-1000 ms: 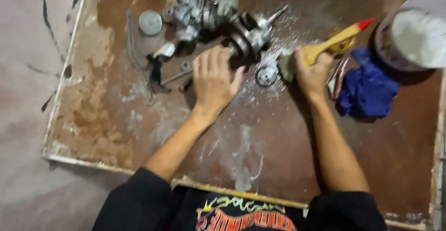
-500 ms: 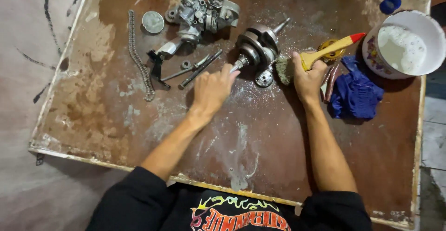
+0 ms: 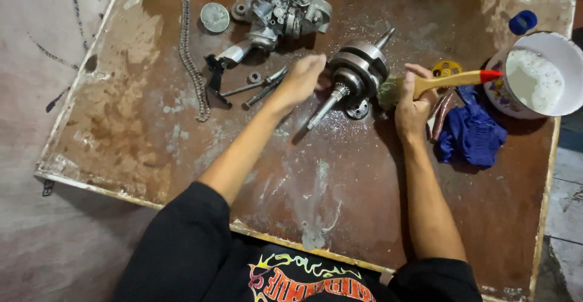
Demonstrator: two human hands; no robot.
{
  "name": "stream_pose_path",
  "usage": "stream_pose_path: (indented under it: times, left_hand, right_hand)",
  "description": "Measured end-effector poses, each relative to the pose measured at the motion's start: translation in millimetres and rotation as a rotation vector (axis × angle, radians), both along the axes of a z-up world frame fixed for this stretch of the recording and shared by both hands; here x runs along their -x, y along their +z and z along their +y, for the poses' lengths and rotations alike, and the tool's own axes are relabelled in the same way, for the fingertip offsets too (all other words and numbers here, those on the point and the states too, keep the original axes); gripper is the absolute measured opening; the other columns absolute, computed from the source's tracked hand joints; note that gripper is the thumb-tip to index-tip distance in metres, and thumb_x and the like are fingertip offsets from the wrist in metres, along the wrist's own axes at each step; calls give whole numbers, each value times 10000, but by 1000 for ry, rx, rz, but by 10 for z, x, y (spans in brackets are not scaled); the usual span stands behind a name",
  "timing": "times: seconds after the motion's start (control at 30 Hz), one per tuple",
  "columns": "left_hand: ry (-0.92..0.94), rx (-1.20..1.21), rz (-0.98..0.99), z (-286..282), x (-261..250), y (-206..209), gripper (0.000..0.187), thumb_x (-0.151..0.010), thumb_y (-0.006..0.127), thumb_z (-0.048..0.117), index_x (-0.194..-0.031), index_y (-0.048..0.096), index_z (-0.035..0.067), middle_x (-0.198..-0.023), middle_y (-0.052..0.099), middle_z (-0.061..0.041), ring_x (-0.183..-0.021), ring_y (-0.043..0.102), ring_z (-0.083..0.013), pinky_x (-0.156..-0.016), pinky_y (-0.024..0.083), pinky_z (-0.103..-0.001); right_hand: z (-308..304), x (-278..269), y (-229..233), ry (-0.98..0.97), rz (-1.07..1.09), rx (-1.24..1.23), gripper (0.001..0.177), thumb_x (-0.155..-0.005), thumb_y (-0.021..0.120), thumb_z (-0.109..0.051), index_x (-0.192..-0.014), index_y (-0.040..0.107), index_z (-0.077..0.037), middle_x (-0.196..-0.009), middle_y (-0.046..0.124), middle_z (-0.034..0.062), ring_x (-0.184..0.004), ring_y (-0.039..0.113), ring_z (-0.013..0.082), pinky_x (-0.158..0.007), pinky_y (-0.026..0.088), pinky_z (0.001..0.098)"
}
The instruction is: The person cleans various disassembled engine parts on a workbench using a brush and a cleaning solution. They scrub a metal chain, a small circular component, and a large crankshaft, repeatedly dipping the brush into a bucket of soapy water.
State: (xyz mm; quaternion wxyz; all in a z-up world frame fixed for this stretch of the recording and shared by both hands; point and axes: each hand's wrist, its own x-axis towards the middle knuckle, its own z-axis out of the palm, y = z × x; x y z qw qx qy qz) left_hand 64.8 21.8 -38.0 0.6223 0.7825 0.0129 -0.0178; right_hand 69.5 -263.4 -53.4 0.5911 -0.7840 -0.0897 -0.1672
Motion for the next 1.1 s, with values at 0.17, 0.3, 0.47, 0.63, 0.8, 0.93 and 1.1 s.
stream_pose_path:
  times: [0.17, 0.3, 0.47, 0.63, 0.8, 0.93, 1.1]
  left_hand:
    - [-11, 378, 81, -83, -307, -196, 538, -1115, 488, 468, -1112, 588, -60, -991, 614, -50, -939, 558, -171, -838, 473, -359]
    - [143, 555, 69, -301, -282, -46, 570, -1070, 618, 473, -1173, 460, -65, -1112, 555, -144, -1027, 541, -252, -890, 478, -383]
    - [263, -17, -243, -682, 144, 534, 705, -935, 735, 449, -1381, 400, 18, -1344, 565, -204, -1230, 604, -297, -1049, 506, -420]
    - [164, -458, -555, -825, 401, 702, 975, -859, 781, 420, -1543, 195, 48, -1514, 452, -252, -1350, 504, -391, -1152, 392, -549]
    - [86, -564, -601, -778, 397, 625, 1012, -941, 712, 346, -1618, 45, 1, -1556, 454, -207, -1406, 496, -389, -1230, 352, -546]
    - [51, -471, -613, -654, 240, 660, 893, -1001, 666, 318, -1600, 121, -58, -1541, 494, -220, -1367, 539, -383, -1236, 397, -471]
    - [146, -563, -703, -573, 136, 590, 481, -1002, 658, 305, -1319, 530, -32, -1329, 635, -228, -1248, 629, -374, -1091, 481, -469]
  right_hand:
    - [109, 91, 217, 80, -29, 167, 189, -1149, 556, -182, -1215, 692, -69, -1023, 669, 55, -914, 633, 143, -790, 526, 294]
    - [144, 100, 241, 229, -31, 123, 221, -1129, 549, -157, -1286, 652, -42, -1043, 659, 46, -959, 628, 165, -838, 533, 301]
    - [133, 254, 357, 237, -72, 229, 290, -1014, 713, -113, -1263, 628, 12, -1147, 664, 123, -1064, 633, 247, -935, 508, 346]
    - [93, 171, 346, 266, -160, 266, 346, -935, 763, -48, -1242, 615, 9, -1176, 642, 143, -1108, 633, 271, -968, 510, 351]
    - [-53, 118, 498, 254, -122, 380, 152, -985, 739, -49, -1129, 705, -13, -1126, 705, 128, -1077, 667, 287, -951, 530, 388]
    - [-1115, -187, 805, -19, -186, 374, 200, -1176, 618, -178, -1157, 722, -9, -1222, 722, 108, -1144, 696, 226, -1035, 614, 372]
    - [-2765, -1000, 249, -360, -280, 484, 256, -1189, 624, -220, -1232, 674, 28, -1133, 743, 153, -1037, 727, 265, -937, 593, 392]
